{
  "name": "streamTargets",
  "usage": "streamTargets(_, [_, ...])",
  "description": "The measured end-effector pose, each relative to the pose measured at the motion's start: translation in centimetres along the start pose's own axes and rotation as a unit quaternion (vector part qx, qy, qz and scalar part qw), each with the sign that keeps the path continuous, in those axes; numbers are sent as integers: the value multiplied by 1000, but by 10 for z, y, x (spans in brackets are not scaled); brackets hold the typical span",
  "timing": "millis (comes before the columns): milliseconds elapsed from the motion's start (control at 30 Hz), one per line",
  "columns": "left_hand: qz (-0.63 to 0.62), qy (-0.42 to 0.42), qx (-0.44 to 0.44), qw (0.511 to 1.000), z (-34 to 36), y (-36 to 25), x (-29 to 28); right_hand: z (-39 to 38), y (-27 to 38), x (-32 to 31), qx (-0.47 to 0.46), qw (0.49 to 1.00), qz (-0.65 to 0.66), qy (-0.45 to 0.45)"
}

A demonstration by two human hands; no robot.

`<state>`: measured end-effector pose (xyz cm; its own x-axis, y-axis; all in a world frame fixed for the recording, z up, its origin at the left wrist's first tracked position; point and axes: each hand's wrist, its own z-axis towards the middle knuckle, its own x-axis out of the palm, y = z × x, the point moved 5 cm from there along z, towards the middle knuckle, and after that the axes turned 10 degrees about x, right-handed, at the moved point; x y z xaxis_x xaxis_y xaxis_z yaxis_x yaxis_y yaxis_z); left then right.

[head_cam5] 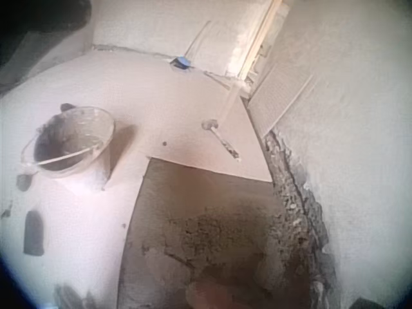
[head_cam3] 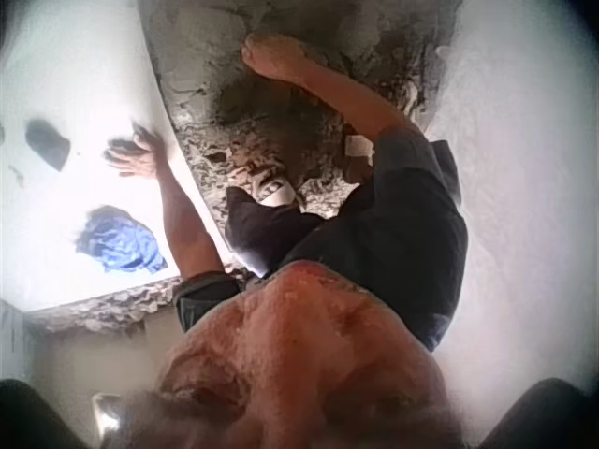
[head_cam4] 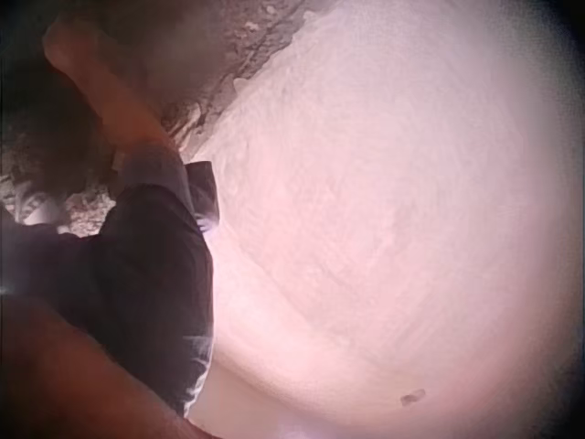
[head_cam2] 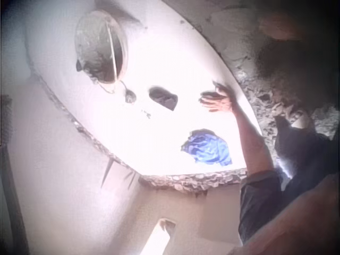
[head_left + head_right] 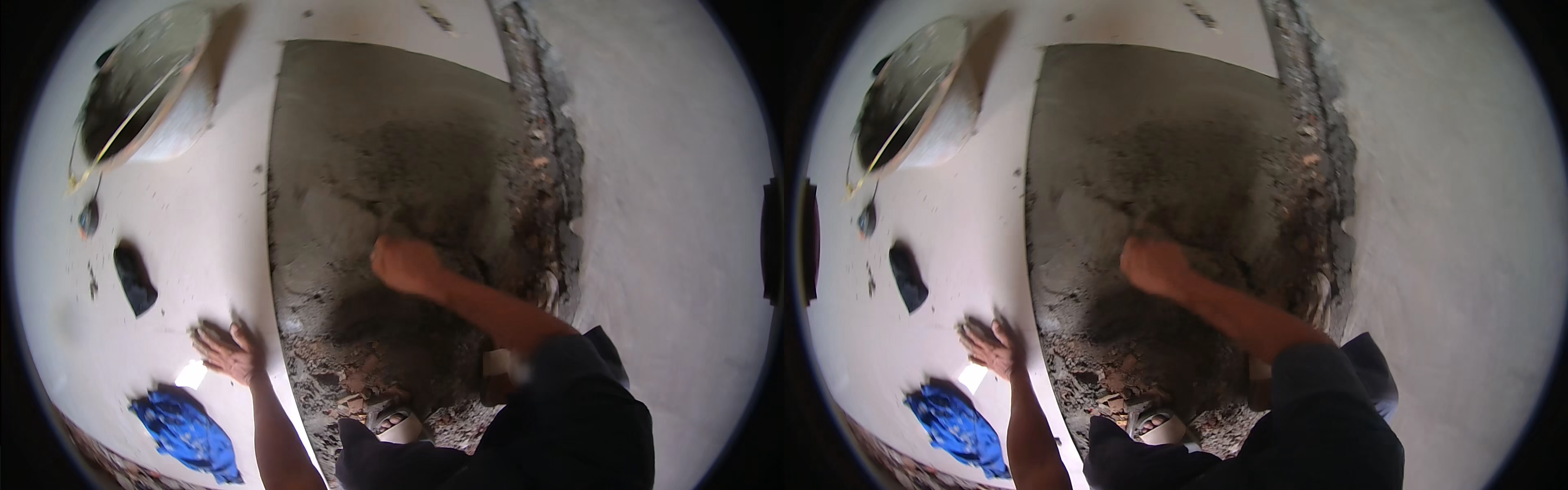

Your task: The person spreads wet cement on a floor area using a trowel, then places a large tile onto the prepared surface and presses it down. The person retrieves more cement from a bucket and continues spreading it before positioning another tile.

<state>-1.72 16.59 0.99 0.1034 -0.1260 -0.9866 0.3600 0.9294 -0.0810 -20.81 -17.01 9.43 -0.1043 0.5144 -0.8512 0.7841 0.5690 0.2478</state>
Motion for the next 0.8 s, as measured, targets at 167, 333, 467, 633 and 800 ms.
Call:
streamTargets(167, [27, 11, 20, 999, -2, 3, 9, -53, -73, 13, 25, 989, -115, -90])
streamTargets(333, [26, 3, 19, 999, -2, 7, 11, -28, -190, -49, 316, 935, -90, -134])
streamTargets(467, [49, 12, 14, 999, -1, 6, 11, -9, -150, -51, 168, 978, -110, -60])
streamTargets(633, [47, 25, 18, 998, -1, 7, 11, 26, -181, -48, 304, 944, -81, -102])
streamTargets(800, [48, 25, 19, 998, -1, 5, 14, 5, -291, -31, 484, 870, 79, 42])
